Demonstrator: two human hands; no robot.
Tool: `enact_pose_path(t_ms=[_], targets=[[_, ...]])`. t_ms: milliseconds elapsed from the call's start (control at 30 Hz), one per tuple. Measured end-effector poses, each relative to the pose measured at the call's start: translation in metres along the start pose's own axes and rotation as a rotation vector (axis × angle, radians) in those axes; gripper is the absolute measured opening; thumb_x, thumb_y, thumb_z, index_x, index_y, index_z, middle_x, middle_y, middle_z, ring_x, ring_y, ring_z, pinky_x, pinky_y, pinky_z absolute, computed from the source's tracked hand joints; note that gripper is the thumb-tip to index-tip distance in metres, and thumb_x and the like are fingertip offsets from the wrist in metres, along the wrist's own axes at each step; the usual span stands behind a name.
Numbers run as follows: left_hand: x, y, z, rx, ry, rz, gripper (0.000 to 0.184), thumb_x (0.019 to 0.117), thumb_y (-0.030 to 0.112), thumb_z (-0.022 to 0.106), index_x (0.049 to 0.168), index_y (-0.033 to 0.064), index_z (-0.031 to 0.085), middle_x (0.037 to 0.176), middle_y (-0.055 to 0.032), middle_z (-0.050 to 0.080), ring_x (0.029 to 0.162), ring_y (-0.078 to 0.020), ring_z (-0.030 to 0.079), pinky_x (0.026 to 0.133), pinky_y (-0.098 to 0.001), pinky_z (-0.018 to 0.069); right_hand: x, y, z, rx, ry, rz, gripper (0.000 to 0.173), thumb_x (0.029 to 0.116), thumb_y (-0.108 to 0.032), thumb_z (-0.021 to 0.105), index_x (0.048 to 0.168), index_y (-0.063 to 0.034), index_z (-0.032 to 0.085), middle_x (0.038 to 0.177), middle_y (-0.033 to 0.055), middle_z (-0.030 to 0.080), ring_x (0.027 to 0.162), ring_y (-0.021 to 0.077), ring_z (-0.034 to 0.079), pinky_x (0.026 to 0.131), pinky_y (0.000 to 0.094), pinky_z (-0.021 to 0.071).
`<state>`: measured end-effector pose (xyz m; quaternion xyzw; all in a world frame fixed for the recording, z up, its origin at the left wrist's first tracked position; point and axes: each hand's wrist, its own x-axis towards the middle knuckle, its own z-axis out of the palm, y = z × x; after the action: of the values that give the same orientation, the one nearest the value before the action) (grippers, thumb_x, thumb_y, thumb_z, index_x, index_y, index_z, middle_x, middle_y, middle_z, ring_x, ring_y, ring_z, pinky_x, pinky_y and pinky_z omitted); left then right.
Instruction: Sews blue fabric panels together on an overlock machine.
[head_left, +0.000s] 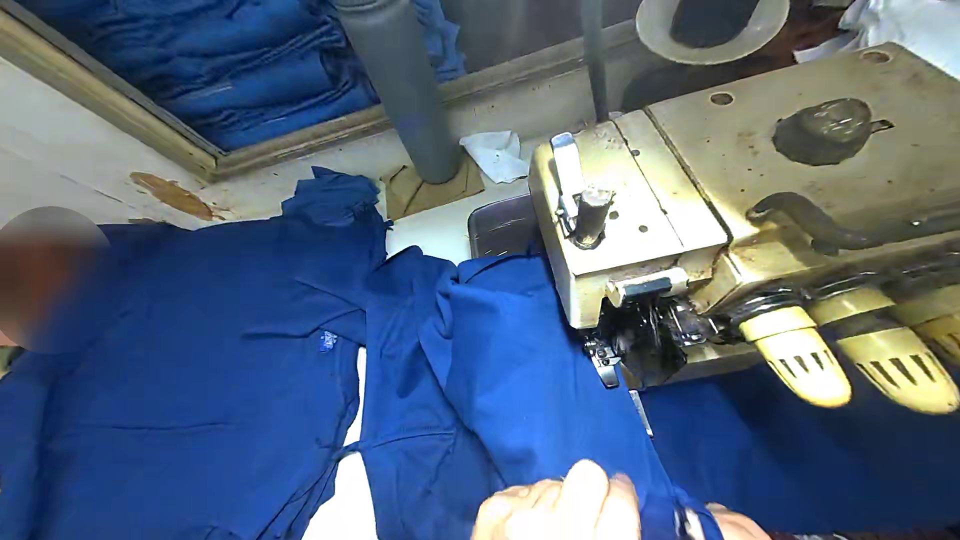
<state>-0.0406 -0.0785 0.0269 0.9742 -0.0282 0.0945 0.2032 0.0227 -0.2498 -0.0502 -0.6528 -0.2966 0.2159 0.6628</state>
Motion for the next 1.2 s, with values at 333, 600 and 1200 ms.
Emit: enact_pose_path(t_ms=[333, 600, 1200], targets=[[0.048, -0.001, 0.011, 0.262, 0.166, -0.075, 0.025, 0.0917, 0.018, 0.063, 0.071, 0.0067, 0.068, 0.064, -0.0062, 0.061, 0.049, -0.0162, 0.057, 0.04, -0.0273, 0.0377, 0.032, -0.015, 0.018, 0.01, 0.097, -0.007, 0.016, 0.0909, 0.001, 0.059, 0.077, 0.0073, 0.063, 0.066, 0.0014, 0.064, 0.066, -0.0072, 0.057, 0.065, 0.0114, 0.0465], [0.019, -0.005, -0.026, 0.086, -0.024, -0.132, 0.021, 0.0946, 0.012, 0.06, 0.1, 0.0026, 0.078, 0.079, -0.0112, 0.071, 0.067, -0.0257, 0.069, 0.056, -0.0412, 0.0524, 0.034, -0.019, 0.026, -0.007, 0.191, 0.046, 0.014, 0.0897, 0.004, 0.06, 0.078, 0.0091, 0.068, 0.064, 0.0044, 0.065, 0.06, -0.0052, 0.058, 0.06, 0.0119, 0.0474], [-0.119, -0.136, -0.031, 0.284, 0.407, -0.486, 0.023, 0.0869, -0.004, 0.055, 0.103, -0.0164, 0.065, 0.09, -0.0288, 0.07, 0.076, -0.0383, 0.07, 0.071, -0.0518, 0.0572, -0.024, 0.007, 0.004, -0.099, -0.406, -0.171, 0.035, 0.0944, -0.012, 0.065, 0.066, 0.0072, 0.058, 0.064, 0.0192, 0.061, 0.063, 0.0238, 0.062, 0.06, 0.0359, 0.0489]])
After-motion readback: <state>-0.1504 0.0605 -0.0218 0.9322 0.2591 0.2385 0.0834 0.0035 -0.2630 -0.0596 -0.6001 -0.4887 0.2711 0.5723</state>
